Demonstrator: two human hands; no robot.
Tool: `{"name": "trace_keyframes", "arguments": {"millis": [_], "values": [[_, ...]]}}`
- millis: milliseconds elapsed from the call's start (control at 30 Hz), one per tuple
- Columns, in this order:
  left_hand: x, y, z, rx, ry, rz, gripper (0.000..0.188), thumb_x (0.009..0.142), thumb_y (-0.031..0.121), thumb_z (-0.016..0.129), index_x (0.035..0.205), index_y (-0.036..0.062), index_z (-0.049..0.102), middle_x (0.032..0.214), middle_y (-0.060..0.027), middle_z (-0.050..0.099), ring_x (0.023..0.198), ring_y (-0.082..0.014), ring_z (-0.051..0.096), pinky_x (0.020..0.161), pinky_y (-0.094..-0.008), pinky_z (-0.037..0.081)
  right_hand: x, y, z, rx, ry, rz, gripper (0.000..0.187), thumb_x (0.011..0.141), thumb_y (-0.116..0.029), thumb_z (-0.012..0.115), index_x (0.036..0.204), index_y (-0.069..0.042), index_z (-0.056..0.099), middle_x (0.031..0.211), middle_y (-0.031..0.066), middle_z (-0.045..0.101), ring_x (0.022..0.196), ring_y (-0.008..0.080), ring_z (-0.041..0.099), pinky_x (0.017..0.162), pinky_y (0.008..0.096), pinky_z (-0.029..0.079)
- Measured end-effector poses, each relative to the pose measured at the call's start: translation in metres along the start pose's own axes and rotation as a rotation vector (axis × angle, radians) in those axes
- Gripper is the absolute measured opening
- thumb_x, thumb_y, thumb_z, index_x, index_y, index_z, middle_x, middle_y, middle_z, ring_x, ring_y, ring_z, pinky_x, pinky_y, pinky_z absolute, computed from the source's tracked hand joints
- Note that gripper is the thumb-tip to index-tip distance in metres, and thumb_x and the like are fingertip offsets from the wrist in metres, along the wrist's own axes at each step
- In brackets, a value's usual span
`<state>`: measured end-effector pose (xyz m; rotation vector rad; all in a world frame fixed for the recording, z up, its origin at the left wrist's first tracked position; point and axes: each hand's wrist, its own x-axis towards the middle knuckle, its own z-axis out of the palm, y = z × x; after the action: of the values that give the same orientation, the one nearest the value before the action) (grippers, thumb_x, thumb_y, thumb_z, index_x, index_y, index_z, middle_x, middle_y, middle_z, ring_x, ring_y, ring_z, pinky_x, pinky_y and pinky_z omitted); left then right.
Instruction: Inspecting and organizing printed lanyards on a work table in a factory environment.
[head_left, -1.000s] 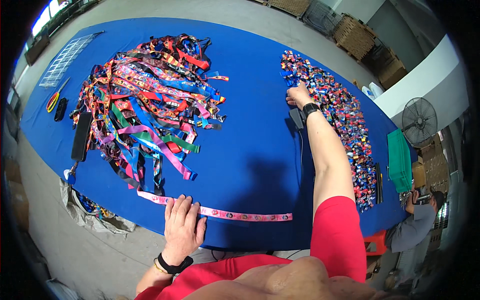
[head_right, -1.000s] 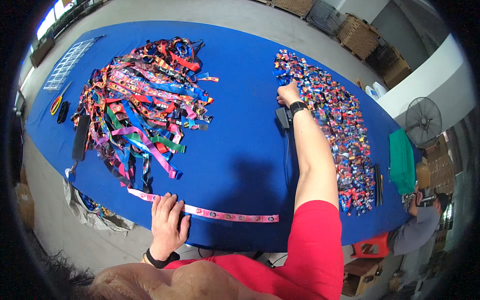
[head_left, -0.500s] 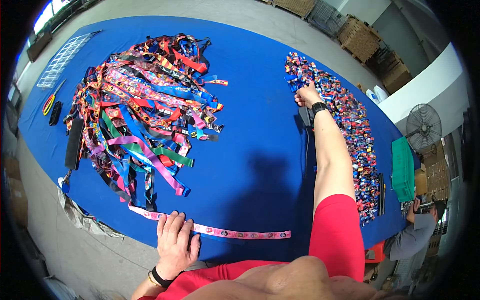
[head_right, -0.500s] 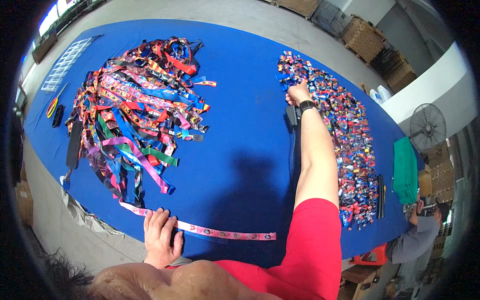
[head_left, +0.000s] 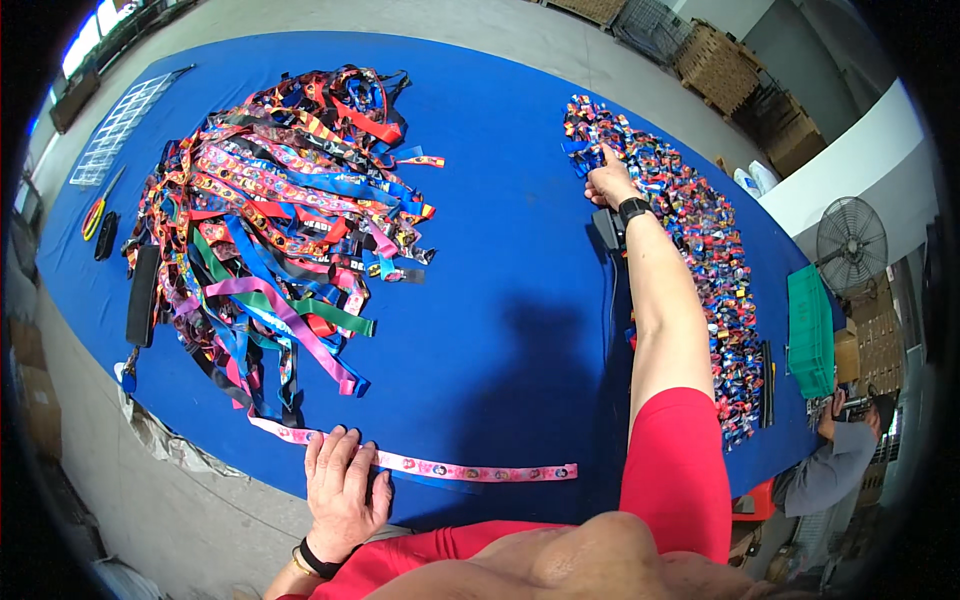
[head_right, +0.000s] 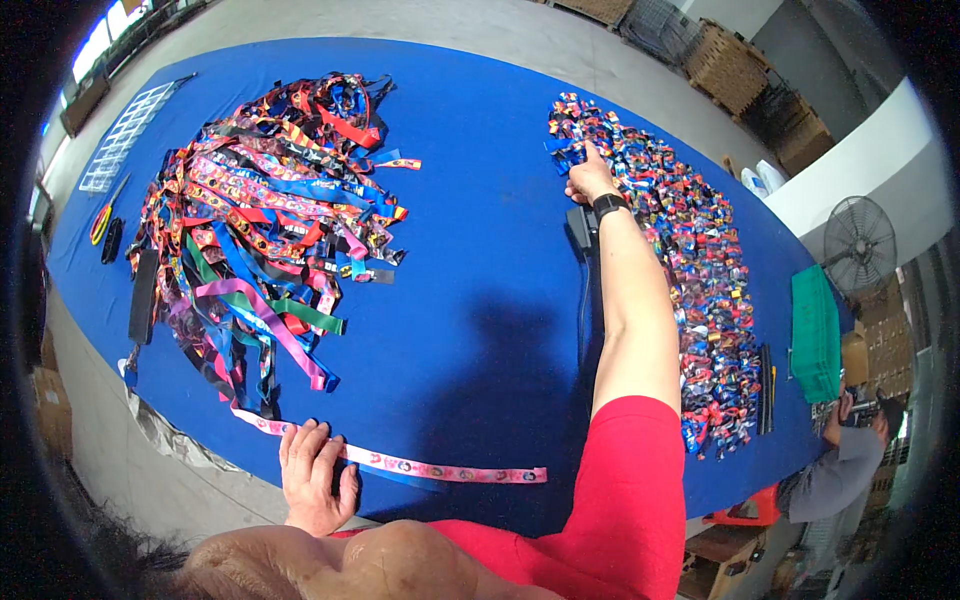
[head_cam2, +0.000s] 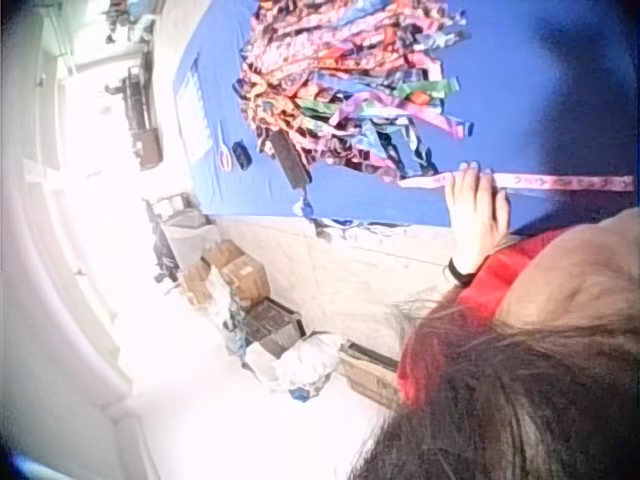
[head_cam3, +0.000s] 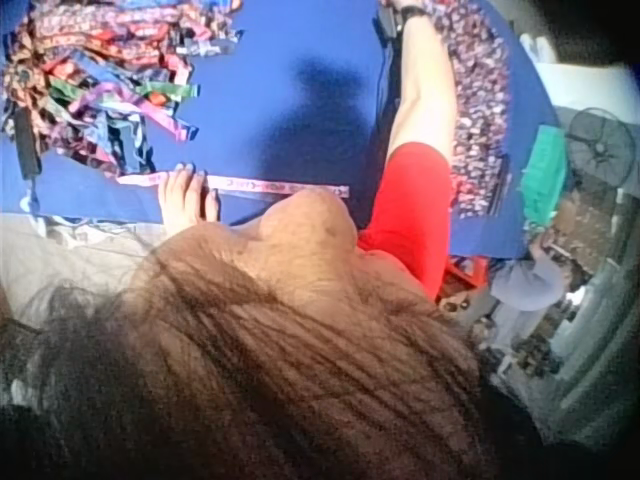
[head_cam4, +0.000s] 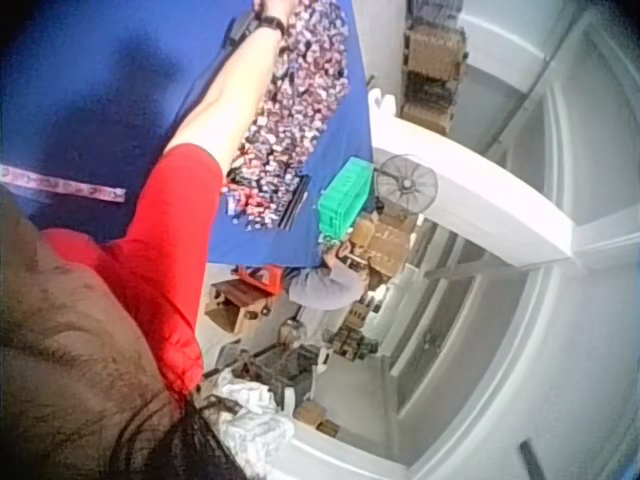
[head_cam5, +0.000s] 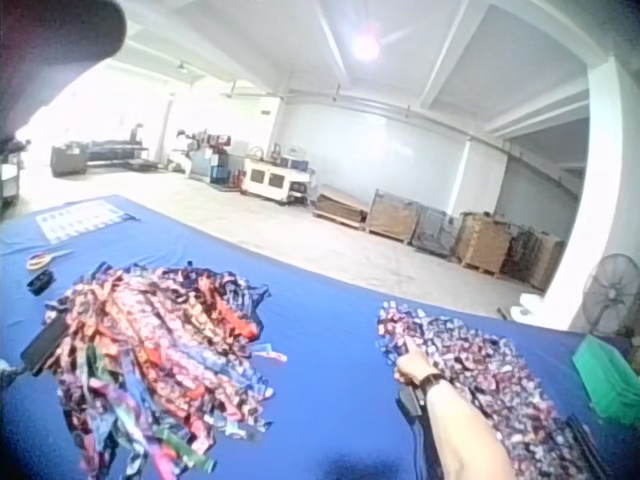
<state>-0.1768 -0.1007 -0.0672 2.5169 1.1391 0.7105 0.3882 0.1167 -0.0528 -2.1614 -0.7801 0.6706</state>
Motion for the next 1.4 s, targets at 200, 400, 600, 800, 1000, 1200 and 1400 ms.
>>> {"name": "trace_keyframes", "arguments": {"millis": [200,400,600,800,1000,1200,1400], "values": [[-0.001,0.001,-0.004,0.009,0.004,-0.015,0.038,0.076,0.015,0.066,0.111,0.0006,0.061,0.118,-0.0206,0.058,0.117,-0.0391,0.053,0.107,-0.0546,0.032,-0.021,-0.008,0.004,-0.151,0.145,-0.103,0.078,0.076,-0.003,0.053,0.149,-0.005,0.027,0.093,0.0190,0.069,0.070,0.0257,0.070,0.062,0.0363,0.057],[0.000,0.000,-0.001,-0.003,0.015,-0.003,0.037,0.077,0.016,0.065,0.110,0.0005,0.061,0.118,-0.0205,0.057,0.118,-0.0390,0.053,0.107,-0.0545,0.032,0.008,0.021,0.003,-0.535,0.210,-0.239,0.042,0.077,-0.012,0.053,0.114,0.001,0.064,0.113,0.0277,0.064,0.112,0.0392,0.060,0.098,0.0436,0.046],[-0.001,-0.001,-0.001,0.014,0.020,0.010,0.037,0.078,0.019,0.065,0.109,-0.0009,0.063,0.116,-0.0204,0.059,0.117,-0.0374,0.053,0.107,-0.0539,0.033,-0.010,0.010,0.003,-0.621,0.206,-0.266,0.047,0.079,-0.011,0.051,0.123,-0.002,0.061,0.121,0.0250,0.061,0.117,0.0370,0.057,0.102,0.0422,0.044],[-0.002,-0.001,0.000,0.004,0.009,0.007,0.038,0.077,0.016,0.065,0.111,0.0010,0.061,0.118,-0.0207,0.057,0.116,-0.0398,0.053,0.106,-0.0550,0.032,-0.011,0.005,0.005,-0.713,0.229,-0.311,0.043,0.079,-0.011,0.051,0.120,-0.001,0.063,0.122,0.0248,0.061,0.117,0.0369,0.057,0.101,0.0429,0.044],[-0.001,0.000,0.000,0.000,0.007,0.000,0.036,0.077,0.017,0.065,0.109,-0.0003,0.062,0.117,-0.0207,0.058,0.116,-0.0388,0.053,0.106,-0.0545,0.032,-0.006,0.008,0.008,-0.719,0.242,-0.321,0.039,0.078,-0.010,0.051,0.114,0.000,0.065,0.118,0.0249,0.063,0.114,0.0381,0.058,0.098,0.0443,0.046],[-0.001,0.000,-0.001,0.014,0.011,-0.002,0.035,0.078,0.018,0.065,0.108,-0.0010,0.063,0.117,-0.0206,0.058,0.117,-0.0375,0.053,0.107,-0.0539,0.032,-0.001,0.007,0.006,-0.711,0.231,-0.307,0.035,0.077,-0.012,0.054,0.107,0.000,0.067,0.112,0.0255,0.065,0.110,0.0390,0.060,0.095,0.0440,0.048],[-0.002,0.001,-0.001,0.017,0.017,-0.009,0.035,0.078,0.018,0.064,0.108,-0.0009,0.063,0.117,-0.0205,0.058,0.117,-0.0374,0.053,0.107,-0.0540,0.032,0.000,0.011,0.009,-0.660,0.243,-0.340,0.034,0.076,-0.014,0.055,0.105,0.000,0.068,0.108,0.0255,0.066,0.109,0.0383,0.061,0.095,0.0439,0.048]]}}
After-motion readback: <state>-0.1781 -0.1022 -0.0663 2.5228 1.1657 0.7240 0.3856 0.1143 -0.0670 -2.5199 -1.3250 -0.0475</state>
